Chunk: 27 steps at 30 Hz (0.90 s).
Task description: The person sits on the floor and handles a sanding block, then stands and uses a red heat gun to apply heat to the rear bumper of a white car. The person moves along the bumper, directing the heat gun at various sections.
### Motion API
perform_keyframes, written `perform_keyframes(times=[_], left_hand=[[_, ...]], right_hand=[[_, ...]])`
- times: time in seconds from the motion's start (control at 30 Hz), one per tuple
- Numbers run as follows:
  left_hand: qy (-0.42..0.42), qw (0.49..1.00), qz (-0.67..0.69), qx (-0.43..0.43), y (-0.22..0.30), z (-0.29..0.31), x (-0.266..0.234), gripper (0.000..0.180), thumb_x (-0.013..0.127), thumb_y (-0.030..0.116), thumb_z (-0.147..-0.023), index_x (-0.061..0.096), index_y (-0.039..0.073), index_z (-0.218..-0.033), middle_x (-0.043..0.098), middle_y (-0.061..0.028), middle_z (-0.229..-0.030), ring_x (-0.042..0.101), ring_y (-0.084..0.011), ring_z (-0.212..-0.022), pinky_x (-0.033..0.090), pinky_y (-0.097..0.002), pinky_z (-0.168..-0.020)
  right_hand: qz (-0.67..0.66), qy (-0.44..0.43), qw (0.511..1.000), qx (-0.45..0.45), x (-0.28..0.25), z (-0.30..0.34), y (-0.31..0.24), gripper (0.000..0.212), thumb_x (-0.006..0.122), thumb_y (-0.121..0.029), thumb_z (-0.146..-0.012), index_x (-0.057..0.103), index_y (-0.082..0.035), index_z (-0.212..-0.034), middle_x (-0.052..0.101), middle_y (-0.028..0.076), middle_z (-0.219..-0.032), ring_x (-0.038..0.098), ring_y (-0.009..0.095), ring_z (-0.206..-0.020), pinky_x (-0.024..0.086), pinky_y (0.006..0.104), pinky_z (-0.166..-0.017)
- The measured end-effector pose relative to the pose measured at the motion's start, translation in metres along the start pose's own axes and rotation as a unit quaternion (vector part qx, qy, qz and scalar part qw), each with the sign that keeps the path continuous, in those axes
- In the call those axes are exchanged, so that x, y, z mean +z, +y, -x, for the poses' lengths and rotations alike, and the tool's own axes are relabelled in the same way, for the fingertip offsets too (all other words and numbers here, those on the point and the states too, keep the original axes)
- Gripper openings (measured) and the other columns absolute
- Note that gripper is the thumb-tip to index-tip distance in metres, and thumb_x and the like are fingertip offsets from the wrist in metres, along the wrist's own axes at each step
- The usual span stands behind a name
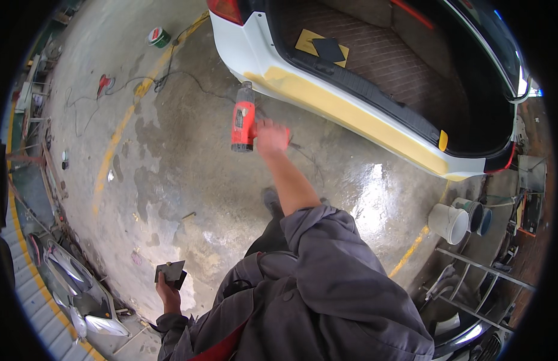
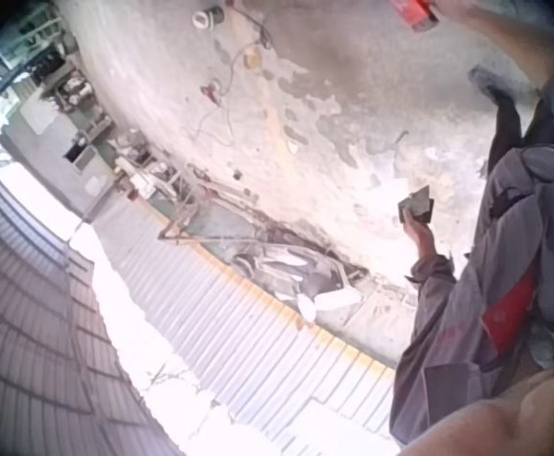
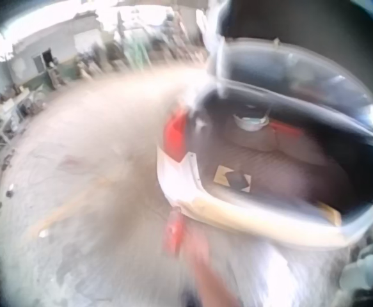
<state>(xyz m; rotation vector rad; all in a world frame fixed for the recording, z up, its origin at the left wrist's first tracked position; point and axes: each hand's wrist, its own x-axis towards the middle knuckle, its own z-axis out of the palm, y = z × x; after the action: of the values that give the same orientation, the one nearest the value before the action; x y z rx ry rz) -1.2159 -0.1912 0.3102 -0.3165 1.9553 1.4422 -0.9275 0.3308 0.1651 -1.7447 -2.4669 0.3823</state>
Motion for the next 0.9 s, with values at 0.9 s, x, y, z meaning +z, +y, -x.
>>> perform_keyframes(times=[0.9], left_hand=[[-0.069, 0.997, -0.034, 0.020, 0.001, 0.022, 0.056, 0.033, 0.059, 0.029, -0.100, 0.064, -0.002, -0.114, 0.069, -0.0102, -0.103, 0.068, -0.0188, -0.090, 0.055, -0.0302, -0.078]], right_hand=[[-0.007, -0.023, 0.998, 0.065, -0.029, 0.097, 0.105, 0.035, 0.069, -0.017, -0.078, 0.062, -0.013, -0.112, 0.064, 0.009, -0.109, 0.063, 0.029, -0.107, 0.046, 0.0435, -0.088]])
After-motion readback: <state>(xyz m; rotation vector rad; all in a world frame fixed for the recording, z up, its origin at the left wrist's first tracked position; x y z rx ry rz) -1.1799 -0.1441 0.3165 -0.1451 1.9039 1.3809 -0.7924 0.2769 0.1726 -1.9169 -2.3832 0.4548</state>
